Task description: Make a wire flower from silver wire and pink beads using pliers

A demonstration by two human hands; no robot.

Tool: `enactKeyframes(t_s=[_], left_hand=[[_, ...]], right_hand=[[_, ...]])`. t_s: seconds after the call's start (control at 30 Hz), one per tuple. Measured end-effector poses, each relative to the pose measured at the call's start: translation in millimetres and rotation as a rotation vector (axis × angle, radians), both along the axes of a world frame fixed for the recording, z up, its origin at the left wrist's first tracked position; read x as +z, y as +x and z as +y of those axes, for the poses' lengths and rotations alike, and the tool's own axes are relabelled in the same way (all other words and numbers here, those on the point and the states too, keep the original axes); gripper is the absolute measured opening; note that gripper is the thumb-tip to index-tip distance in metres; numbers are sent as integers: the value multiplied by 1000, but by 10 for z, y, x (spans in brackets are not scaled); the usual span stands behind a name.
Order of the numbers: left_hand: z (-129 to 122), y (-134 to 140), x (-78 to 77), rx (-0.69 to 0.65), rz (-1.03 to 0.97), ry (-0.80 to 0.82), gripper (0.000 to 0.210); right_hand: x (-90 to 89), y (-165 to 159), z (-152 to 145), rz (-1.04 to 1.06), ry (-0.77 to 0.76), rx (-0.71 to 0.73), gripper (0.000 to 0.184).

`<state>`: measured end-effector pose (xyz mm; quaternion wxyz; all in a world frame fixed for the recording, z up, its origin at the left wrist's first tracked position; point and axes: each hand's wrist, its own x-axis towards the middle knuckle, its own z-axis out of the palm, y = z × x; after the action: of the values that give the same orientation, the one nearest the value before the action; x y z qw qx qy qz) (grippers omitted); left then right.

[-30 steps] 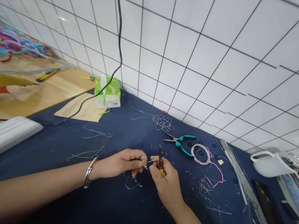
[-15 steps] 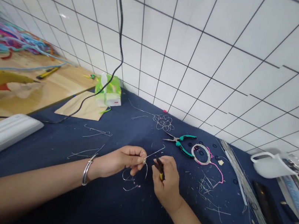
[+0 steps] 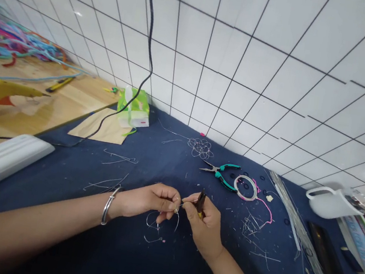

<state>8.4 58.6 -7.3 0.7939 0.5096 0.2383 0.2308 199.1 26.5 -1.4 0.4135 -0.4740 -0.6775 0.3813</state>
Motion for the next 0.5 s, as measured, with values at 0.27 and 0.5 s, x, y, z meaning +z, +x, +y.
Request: enactKeyframes(t_s=[0.27,0.5], left_hand=[[23,0,-41,41,72,105,18],[26,3,-70,61,108,169,18]], right_hand=[[15,-46,-21,-53,-12,-91,10],[19,-84,-30,-21,-101,-140,13]])
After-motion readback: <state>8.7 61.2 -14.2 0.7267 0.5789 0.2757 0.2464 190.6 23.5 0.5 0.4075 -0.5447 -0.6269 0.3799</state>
